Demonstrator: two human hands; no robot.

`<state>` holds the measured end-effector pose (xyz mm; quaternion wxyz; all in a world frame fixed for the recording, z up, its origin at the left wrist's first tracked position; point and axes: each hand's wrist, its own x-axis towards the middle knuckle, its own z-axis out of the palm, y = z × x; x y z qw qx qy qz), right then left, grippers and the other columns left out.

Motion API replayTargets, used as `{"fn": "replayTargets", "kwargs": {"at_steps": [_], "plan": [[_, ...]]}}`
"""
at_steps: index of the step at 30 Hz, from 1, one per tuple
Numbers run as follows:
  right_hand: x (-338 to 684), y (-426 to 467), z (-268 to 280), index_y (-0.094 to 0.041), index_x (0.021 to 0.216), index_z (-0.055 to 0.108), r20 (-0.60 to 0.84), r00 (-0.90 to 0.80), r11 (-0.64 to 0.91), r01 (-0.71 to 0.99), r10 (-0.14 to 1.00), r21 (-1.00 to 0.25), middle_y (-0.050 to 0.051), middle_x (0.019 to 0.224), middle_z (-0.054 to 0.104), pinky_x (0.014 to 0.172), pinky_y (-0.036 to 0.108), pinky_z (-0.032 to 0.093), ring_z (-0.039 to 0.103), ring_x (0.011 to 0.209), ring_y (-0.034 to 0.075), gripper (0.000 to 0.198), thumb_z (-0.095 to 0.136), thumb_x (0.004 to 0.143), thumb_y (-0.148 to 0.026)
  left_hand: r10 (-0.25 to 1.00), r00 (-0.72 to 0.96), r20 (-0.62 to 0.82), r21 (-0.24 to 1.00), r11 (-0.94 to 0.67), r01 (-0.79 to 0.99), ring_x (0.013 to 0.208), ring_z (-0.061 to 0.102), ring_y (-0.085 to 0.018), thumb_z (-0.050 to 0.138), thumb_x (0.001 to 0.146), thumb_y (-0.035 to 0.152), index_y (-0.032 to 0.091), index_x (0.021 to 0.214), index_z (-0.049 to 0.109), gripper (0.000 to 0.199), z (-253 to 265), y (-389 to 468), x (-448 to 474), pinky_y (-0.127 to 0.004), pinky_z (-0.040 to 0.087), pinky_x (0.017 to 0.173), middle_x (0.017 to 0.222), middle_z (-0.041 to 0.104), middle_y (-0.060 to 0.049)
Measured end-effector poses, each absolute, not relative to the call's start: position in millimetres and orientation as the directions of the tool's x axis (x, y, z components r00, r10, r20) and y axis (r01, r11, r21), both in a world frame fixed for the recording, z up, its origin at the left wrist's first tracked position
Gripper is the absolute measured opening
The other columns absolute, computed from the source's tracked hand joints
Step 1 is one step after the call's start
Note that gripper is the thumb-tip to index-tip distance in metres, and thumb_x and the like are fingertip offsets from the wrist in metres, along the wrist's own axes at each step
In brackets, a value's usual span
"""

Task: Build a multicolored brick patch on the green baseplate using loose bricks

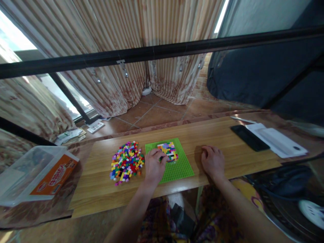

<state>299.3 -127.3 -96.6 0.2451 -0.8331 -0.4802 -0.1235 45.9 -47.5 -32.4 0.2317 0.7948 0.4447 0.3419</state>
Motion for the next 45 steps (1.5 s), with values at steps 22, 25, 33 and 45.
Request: {"fn": "replayTargets", "kwargs": {"at_steps": [22, 25, 33, 45], "plan": [[298, -128, -97, -0.018, 0.1, 0.068, 0.45, 0.511, -0.419, 0.859, 0.732, -0.294, 0.01, 0.105, 0.067, 0.08, 0.037, 0.037, 0.053, 0.093, 0.024, 0.028, 0.045, 0.086, -0.022, 0.929, 0.298, 0.221, 0.718, -0.362, 0.595, 0.093, 0.06, -0.021, 0.077, 0.068, 0.018, 0.02, 0.07, 0.069, 0.008, -32, -33, 48, -0.036, 0.042, 0.087, 0.092, 0.067, -0.004], [298, -128, -97, -0.018, 0.101, 0.068, 0.453, 0.511, -0.423, 0.859, 0.731, -0.288, 0.01, 0.105, 0.067, 0.08, 0.037, 0.038, 0.052, 0.092, 0.024, 0.028, 0.045, 0.086, -0.022, 0.956, 0.239, 0.17, 0.77, -0.28, 0.573, 0.089, 0.06, -0.02, 0.079, 0.064, 0.022, 0.019, 0.067, 0.067, 0.013, -39, -28, 49, -0.035, 0.044, 0.085, 0.084, 0.065, -0.003], [301, -128, -100, -0.018, 0.101, 0.068, 0.476, 0.495, -0.401, 0.869, 0.727, -0.291, 0.011, 0.104, 0.067, 0.08, 0.038, 0.038, 0.053, 0.092, 0.024, 0.028, 0.046, 0.085, -0.021, 0.93, 0.291, 0.225, 0.766, -0.353, 0.537, 0.086, 0.061, -0.019, 0.07, 0.076, 0.027, 0.02, 0.072, 0.069, 0.009, -41, -26, 41, -0.035, 0.044, 0.085, 0.081, 0.067, -0.003], [302, -128, -99, -0.017, 0.101, 0.068, 0.457, 0.493, -0.407, 0.87, 0.74, -0.279, 0.011, 0.106, 0.068, 0.083, 0.038, 0.039, 0.054, 0.095, 0.025, 0.028, 0.045, 0.086, -0.021, 0.964, 0.202, 0.175, 0.779, -0.261, 0.57, 0.089, 0.061, -0.021, 0.073, 0.072, 0.024, 0.019, 0.077, 0.068, 0.009, -43, -35, 49, -0.037, 0.045, 0.087, 0.086, 0.067, -0.005]]}}
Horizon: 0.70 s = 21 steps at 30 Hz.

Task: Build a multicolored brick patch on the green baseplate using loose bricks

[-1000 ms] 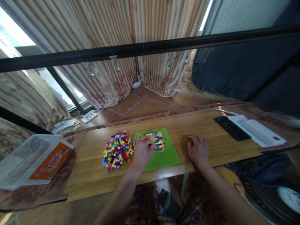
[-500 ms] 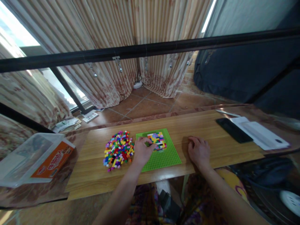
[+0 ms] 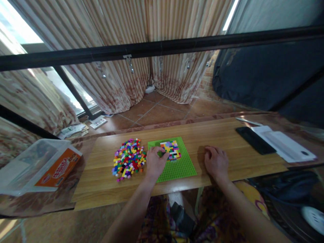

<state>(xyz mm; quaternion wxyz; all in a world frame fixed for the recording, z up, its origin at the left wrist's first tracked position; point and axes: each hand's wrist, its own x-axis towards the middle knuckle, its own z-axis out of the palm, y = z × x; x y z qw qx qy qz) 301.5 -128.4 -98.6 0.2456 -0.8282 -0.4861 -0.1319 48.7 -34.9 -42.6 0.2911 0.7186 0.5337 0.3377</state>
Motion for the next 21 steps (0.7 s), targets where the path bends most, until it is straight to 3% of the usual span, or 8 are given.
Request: {"fn": "replayTargets", "kwargs": {"at_steps": [13, 16, 21], "plan": [[299, -130, -98, -0.016, 0.1, 0.069, 0.474, 0.487, -0.421, 0.873, 0.733, -0.245, 0.012, 0.102, 0.068, 0.078, 0.037, 0.037, 0.053, 0.089, 0.024, 0.028, 0.045, 0.085, -0.021, 0.981, 0.166, 0.099, 0.772, -0.181, 0.609, 0.082, 0.06, -0.018, 0.073, 0.071, 0.02, 0.018, 0.071, 0.068, 0.005, -35, -39, 58, -0.032, 0.046, 0.081, 0.08, 0.065, -0.003], [301, -130, -99, -0.016, 0.1, 0.069, 0.485, 0.47, -0.407, 0.882, 0.738, -0.235, 0.012, 0.102, 0.068, 0.077, 0.037, 0.037, 0.053, 0.088, 0.024, 0.029, 0.045, 0.085, -0.021, 0.975, 0.161, 0.153, 0.811, -0.217, 0.544, 0.083, 0.061, -0.017, 0.069, 0.076, 0.018, 0.018, 0.074, 0.068, 0.001, -34, -41, 53, -0.031, 0.045, 0.081, 0.081, 0.066, -0.003], [302, -130, -101, -0.016, 0.101, 0.069, 0.481, 0.461, -0.406, 0.887, 0.746, -0.221, 0.012, 0.102, 0.068, 0.078, 0.038, 0.039, 0.055, 0.088, 0.025, 0.029, 0.044, 0.085, -0.021, 0.941, 0.129, 0.312, 0.822, -0.335, 0.461, 0.085, 0.061, -0.017, 0.051, 0.09, 0.022, 0.018, 0.082, 0.066, 0.017, -34, -62, 17, -0.029, 0.046, 0.079, 0.084, 0.065, -0.004]]}}
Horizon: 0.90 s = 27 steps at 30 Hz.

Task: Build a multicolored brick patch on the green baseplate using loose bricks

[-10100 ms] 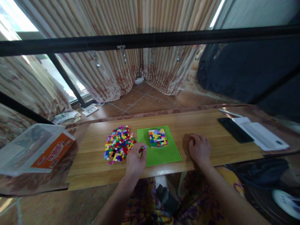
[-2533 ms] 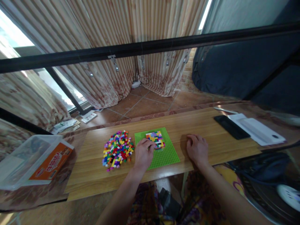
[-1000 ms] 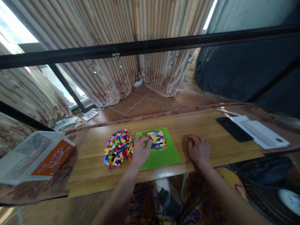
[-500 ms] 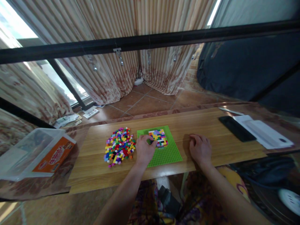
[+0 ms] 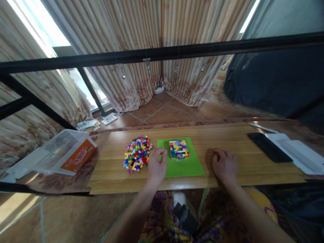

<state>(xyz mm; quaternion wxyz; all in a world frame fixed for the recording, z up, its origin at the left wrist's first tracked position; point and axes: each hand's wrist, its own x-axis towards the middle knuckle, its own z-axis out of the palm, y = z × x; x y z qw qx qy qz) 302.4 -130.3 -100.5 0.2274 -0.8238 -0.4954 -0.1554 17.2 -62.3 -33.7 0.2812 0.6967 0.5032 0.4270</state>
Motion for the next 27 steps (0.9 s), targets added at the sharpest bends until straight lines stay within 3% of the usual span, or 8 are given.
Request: {"fn": "replayTargets", "kwargs": {"at_steps": [10, 16, 20, 27], "plan": [[307, -131, -105, -0.016, 0.101, 0.069, 0.481, 0.455, -0.411, 0.889, 0.749, -0.202, 0.013, 0.102, 0.069, 0.082, 0.04, 0.042, 0.057, 0.092, 0.026, 0.03, 0.045, 0.085, -0.024, 0.946, 0.134, 0.294, 0.69, -0.307, 0.656, 0.09, 0.062, -0.02, 0.053, 0.087, 0.018, 0.019, 0.09, 0.068, 0.015, -53, -98, -82, -0.033, 0.051, 0.08, 0.094, 0.067, -0.007], [307, -132, -105, -0.016, 0.101, 0.069, 0.472, 0.45, -0.414, 0.891, 0.758, -0.184, 0.013, 0.102, 0.069, 0.08, 0.039, 0.042, 0.058, 0.092, 0.027, 0.031, 0.045, 0.084, -0.024, 0.906, 0.255, 0.337, 0.498, -0.402, 0.768, 0.092, 0.059, -0.022, 0.054, 0.088, 0.017, 0.02, 0.096, 0.068, 0.017, -53, -87, -68, -0.038, 0.05, 0.085, 0.097, 0.066, -0.007], [306, -132, -104, -0.015, 0.102, 0.07, 0.472, 0.459, -0.422, 0.886, 0.752, -0.19, 0.014, 0.102, 0.069, 0.079, 0.039, 0.042, 0.058, 0.092, 0.027, 0.031, 0.045, 0.085, -0.024, 0.905, 0.319, 0.281, 0.394, -0.412, 0.822, 0.093, 0.057, -0.024, 0.054, 0.087, 0.014, 0.018, 0.094, 0.068, 0.016, -52, -83, -58, -0.039, 0.049, 0.085, 0.097, 0.065, -0.008], [302, -130, -101, -0.016, 0.101, 0.07, 0.47, 0.487, -0.433, 0.873, 0.736, -0.227, 0.013, 0.103, 0.069, 0.08, 0.038, 0.041, 0.056, 0.092, 0.026, 0.03, 0.046, 0.085, -0.024, 0.908, 0.34, 0.246, 0.358, -0.411, 0.839, 0.091, 0.059, -0.023, 0.05, 0.09, 0.016, 0.018, 0.083, 0.067, 0.019, -54, -78, -59, -0.038, 0.049, 0.084, 0.092, 0.066, -0.008]]}}
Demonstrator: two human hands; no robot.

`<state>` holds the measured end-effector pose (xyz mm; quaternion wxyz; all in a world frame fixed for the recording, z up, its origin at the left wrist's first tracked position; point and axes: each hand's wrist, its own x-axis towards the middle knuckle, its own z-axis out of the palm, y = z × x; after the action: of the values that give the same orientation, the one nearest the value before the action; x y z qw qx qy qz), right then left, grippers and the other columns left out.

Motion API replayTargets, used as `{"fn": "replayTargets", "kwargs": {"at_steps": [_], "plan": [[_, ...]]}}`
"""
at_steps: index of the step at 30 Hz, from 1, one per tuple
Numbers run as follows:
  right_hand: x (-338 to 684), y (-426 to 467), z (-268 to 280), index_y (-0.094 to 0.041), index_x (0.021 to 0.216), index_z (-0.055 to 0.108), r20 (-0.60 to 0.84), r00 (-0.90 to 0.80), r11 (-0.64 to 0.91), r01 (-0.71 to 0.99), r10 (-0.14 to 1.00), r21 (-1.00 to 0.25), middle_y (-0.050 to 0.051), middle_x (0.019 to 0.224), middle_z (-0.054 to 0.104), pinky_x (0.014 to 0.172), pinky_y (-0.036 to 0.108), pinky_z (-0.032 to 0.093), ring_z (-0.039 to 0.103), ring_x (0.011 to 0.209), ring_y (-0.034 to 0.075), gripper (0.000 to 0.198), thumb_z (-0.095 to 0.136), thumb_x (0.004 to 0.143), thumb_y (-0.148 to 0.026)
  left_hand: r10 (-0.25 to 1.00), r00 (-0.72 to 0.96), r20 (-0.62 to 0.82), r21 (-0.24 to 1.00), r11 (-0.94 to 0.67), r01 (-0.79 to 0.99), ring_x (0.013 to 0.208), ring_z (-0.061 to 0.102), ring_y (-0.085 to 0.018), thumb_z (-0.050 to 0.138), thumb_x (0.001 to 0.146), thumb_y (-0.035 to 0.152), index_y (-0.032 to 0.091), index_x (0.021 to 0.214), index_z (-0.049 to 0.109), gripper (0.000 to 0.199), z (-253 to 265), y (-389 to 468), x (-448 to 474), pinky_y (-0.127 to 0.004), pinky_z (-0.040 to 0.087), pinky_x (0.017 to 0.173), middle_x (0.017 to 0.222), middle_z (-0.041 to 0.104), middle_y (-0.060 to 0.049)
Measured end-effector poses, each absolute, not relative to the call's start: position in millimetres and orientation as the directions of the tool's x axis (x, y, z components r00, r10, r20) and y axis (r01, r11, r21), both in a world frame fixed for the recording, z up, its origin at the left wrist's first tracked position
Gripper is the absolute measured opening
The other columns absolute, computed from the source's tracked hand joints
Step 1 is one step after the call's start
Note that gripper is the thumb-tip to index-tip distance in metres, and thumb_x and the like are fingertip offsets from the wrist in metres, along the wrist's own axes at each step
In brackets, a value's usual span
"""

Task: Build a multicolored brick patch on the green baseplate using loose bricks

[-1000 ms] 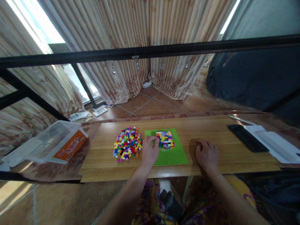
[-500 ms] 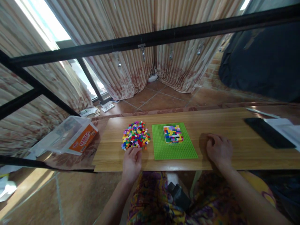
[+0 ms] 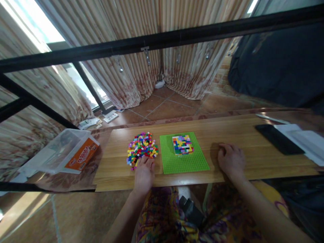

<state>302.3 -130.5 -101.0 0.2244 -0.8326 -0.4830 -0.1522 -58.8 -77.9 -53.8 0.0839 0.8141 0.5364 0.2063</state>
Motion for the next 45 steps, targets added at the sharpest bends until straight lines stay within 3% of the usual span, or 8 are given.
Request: {"fn": "replayTargets", "kwargs": {"at_steps": [8, 12, 19, 27, 45], "plan": [[299, -130, -98, -0.016, 0.1, 0.069, 0.479, 0.484, -0.422, 0.875, 0.732, -0.239, 0.012, 0.102, 0.069, 0.08, 0.038, 0.04, 0.056, 0.09, 0.025, 0.029, 0.045, 0.085, -0.021, 0.924, 0.324, 0.2, 0.639, -0.374, 0.672, 0.075, 0.065, -0.014, 0.055, 0.088, 0.017, 0.021, 0.089, 0.071, 0.016, -34, -71, -22, -0.025, 0.047, 0.071, 0.085, 0.071, -0.001], [299, -129, -97, -0.016, 0.101, 0.069, 0.475, 0.483, -0.419, 0.876, 0.736, -0.241, 0.012, 0.103, 0.068, 0.08, 0.039, 0.04, 0.055, 0.09, 0.025, 0.029, 0.046, 0.084, -0.021, 0.906, 0.374, 0.199, 0.695, -0.4, 0.598, 0.071, 0.063, -0.013, 0.059, 0.086, 0.017, 0.021, 0.085, 0.072, 0.014, -22, -59, 4, -0.024, 0.046, 0.066, 0.079, 0.071, -0.001], [299, -129, -97, -0.017, 0.101, 0.068, 0.475, 0.487, -0.412, 0.873, 0.733, -0.261, 0.012, 0.104, 0.067, 0.079, 0.039, 0.039, 0.054, 0.091, 0.025, 0.03, 0.045, 0.083, -0.02, 0.865, 0.464, 0.19, 0.69, -0.454, 0.564, 0.074, 0.065, -0.015, 0.058, 0.084, 0.012, 0.02, 0.083, 0.072, 0.017, -20, -47, 34, -0.026, 0.048, 0.07, 0.082, 0.072, -0.002], [299, -129, -96, -0.017, 0.101, 0.068, 0.46, 0.504, -0.419, 0.864, 0.731, -0.281, 0.012, 0.105, 0.067, 0.082, 0.038, 0.039, 0.054, 0.094, 0.025, 0.028, 0.045, 0.085, -0.023, 0.861, 0.483, 0.161, 0.528, -0.488, 0.694, 0.077, 0.067, -0.018, 0.059, 0.086, 0.017, 0.02, 0.089, 0.071, 0.013, -24, -48, 45, -0.028, 0.048, 0.07, 0.088, 0.073, -0.005], [299, -129, -96, -0.017, 0.102, 0.068, 0.447, 0.508, -0.412, 0.86, 0.736, -0.299, 0.012, 0.104, 0.066, 0.079, 0.038, 0.038, 0.053, 0.094, 0.026, 0.029, 0.046, 0.084, -0.021, 0.904, 0.341, 0.259, 0.585, -0.428, 0.689, 0.082, 0.068, -0.02, 0.051, 0.087, 0.012, 0.021, 0.099, 0.064, 0.02, -38, -61, 45, -0.031, 0.051, 0.073, 0.09, 0.073, -0.005]]}}
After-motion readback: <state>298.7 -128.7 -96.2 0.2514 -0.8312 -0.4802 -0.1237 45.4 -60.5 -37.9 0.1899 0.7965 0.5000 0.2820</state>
